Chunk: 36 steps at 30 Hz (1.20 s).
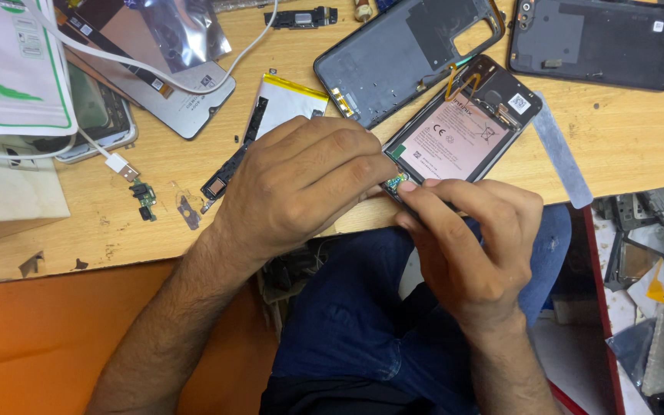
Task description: The person disassembles a smartphone, removes the back cover and screen, and manipulates internal components including the battery and ribbon cables. They use a plastic pry tool and a screwdriver to open the device and adjust parts, then reassemble the phone and test the screen.
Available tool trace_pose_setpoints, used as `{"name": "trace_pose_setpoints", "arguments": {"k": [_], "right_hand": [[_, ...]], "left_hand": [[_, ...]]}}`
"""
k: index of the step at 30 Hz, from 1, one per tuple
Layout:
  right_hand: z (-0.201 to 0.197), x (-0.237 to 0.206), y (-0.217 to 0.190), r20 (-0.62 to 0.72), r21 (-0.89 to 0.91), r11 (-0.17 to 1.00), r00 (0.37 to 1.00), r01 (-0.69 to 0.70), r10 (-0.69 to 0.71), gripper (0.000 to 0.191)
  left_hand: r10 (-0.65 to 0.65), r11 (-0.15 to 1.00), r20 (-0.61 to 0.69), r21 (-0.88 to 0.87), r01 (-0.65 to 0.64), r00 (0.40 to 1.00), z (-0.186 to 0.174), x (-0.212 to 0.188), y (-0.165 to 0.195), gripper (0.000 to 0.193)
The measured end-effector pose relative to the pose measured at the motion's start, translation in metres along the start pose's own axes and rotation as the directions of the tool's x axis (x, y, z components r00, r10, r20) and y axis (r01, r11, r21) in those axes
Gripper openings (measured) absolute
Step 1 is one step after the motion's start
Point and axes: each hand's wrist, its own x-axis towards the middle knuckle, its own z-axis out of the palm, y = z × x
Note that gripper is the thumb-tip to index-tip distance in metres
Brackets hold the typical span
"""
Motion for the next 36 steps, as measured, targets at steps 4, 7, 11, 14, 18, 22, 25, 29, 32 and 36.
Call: {"name": "trace_pose_setpoints", "arguments": {"k": [4,7,11,14,18,22,25,29,32,36], "right_hand": [[-0.003,0.008,-0.003,0.007,-0.023,1.0,1.0,-0.006,0.006,0.028],[-0.004,0.013,-0.005,0.016,-0.024,1.0,1.0,-0.003,0.003,0.028],[-0.004,0.015,-0.006,0.017,-0.001,1.0,1.0,-0.014,0.014,0.031],[-0.004,0.014,-0.007,0.017,-0.001,1.0,1.0,-0.02,0.02,0.031],[-0.003,0.012,-0.007,0.004,-0.032,0.999,1.0,-0.026,0.026,0.029],[-0.004,0.01,-0.007,-0.025,-0.034,0.999,1.0,-0.014,0.013,0.03],[-0.004,0.009,-0.005,-0.055,-0.002,1.0,0.998,-0.02,0.02,0.031],[-0.005,0.006,-0.003,-0.061,-0.002,1.0,0.998,-0.031,0.031,0.029],[-0.005,0.005,-0.002,-0.069,-0.009,1.0,0.997,-0.024,0.023,0.03],[-0.005,0.006,-0.003,-0.077,0.008,1.0,0.997,-0.024,0.025,0.031]], "left_hand": [[0.003,1.0,-0.012,-0.018,-0.003,1.0,0.0,0.001,0.0,0.023],[-0.009,1.0,-0.014,-0.004,0.009,1.0,0.003,-0.001,-0.001,0.022],[-0.014,1.0,-0.029,0.025,0.015,0.999,0.006,-0.004,-0.002,0.02],[-0.016,1.0,-0.021,0.016,0.016,1.0,0.006,-0.004,-0.002,0.018],[0.005,1.0,-0.026,0.02,-0.004,1.0,0.003,-0.002,-0.001,0.02],[0.003,1.0,-0.022,0.028,-0.002,1.0,0.003,-0.002,-0.001,0.017],[0.005,0.999,-0.02,0.052,-0.004,1.0,0.006,-0.003,-0.002,0.016],[0.01,0.998,-0.015,0.066,-0.009,1.0,0.006,-0.002,-0.002,0.02],[0.041,0.998,-0.057,0.058,-0.038,0.998,0.006,0.001,0.0,0.028],[0.029,0.994,-0.03,0.102,-0.026,0.999,0.003,0.004,0.002,0.02]]}}
